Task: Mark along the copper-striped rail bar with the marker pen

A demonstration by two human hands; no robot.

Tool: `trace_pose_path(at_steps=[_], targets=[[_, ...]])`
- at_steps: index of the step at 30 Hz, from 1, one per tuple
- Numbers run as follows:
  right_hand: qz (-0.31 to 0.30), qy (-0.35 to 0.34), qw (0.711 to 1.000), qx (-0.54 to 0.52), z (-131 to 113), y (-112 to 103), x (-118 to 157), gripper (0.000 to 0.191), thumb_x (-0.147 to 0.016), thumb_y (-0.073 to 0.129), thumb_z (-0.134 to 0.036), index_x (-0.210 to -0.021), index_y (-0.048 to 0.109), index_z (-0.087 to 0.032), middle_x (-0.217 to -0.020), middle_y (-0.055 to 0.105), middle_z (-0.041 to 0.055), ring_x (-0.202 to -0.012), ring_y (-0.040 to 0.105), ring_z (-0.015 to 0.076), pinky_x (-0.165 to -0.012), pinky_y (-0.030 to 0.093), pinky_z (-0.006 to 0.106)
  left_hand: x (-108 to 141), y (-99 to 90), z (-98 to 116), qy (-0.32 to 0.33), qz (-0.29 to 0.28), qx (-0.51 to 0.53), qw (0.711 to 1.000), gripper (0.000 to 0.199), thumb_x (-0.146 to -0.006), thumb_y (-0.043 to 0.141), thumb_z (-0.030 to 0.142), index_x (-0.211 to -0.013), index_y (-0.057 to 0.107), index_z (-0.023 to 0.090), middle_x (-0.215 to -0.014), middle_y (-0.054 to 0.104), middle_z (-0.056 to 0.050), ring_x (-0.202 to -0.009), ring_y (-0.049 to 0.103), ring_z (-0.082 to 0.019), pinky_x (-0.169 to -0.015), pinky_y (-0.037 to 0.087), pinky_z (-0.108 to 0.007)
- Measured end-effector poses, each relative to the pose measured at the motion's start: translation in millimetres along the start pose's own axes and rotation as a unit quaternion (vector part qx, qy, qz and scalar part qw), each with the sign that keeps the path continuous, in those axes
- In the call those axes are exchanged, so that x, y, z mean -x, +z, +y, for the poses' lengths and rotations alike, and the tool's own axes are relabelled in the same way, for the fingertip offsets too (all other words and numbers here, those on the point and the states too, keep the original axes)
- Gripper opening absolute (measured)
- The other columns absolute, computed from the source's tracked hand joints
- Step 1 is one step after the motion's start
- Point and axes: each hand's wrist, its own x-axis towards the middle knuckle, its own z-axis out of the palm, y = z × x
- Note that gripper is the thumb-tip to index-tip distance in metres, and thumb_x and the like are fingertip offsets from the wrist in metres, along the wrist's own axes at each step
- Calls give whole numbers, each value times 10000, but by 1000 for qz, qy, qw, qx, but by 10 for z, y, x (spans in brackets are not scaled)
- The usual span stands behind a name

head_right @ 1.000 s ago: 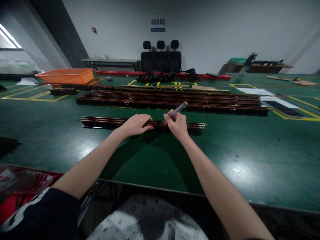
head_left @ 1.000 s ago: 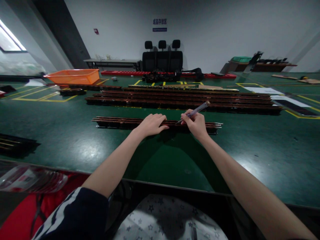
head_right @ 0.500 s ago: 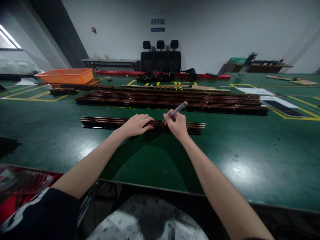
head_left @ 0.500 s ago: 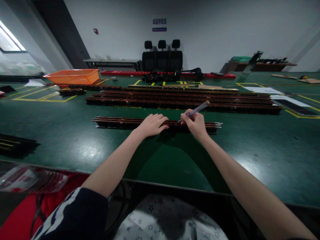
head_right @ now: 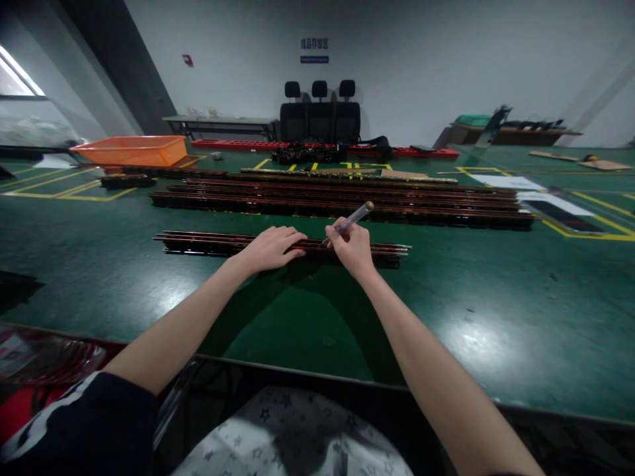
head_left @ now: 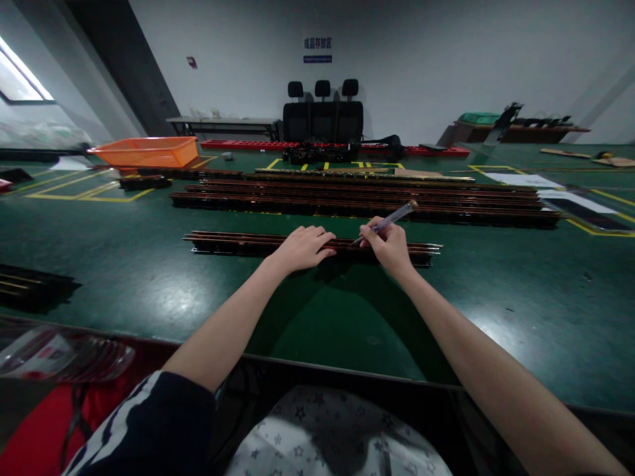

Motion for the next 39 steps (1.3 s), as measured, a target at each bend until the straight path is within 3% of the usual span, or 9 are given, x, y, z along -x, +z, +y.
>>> trace_pose_path(at_steps=[39], targets=[[-3, -9, 1000, -4, 43, 4, -10, 281, -812, 580, -435, -664, 549, -199, -535, 586, 6, -512, 576, 160, -587, 462, 321, -1, -8, 21, -4, -3, -6, 1000, 375, -985, 409, 407, -1232, 547, 159, -1184, 633, -96, -1060, 588, -250, -830, 413, -350]])
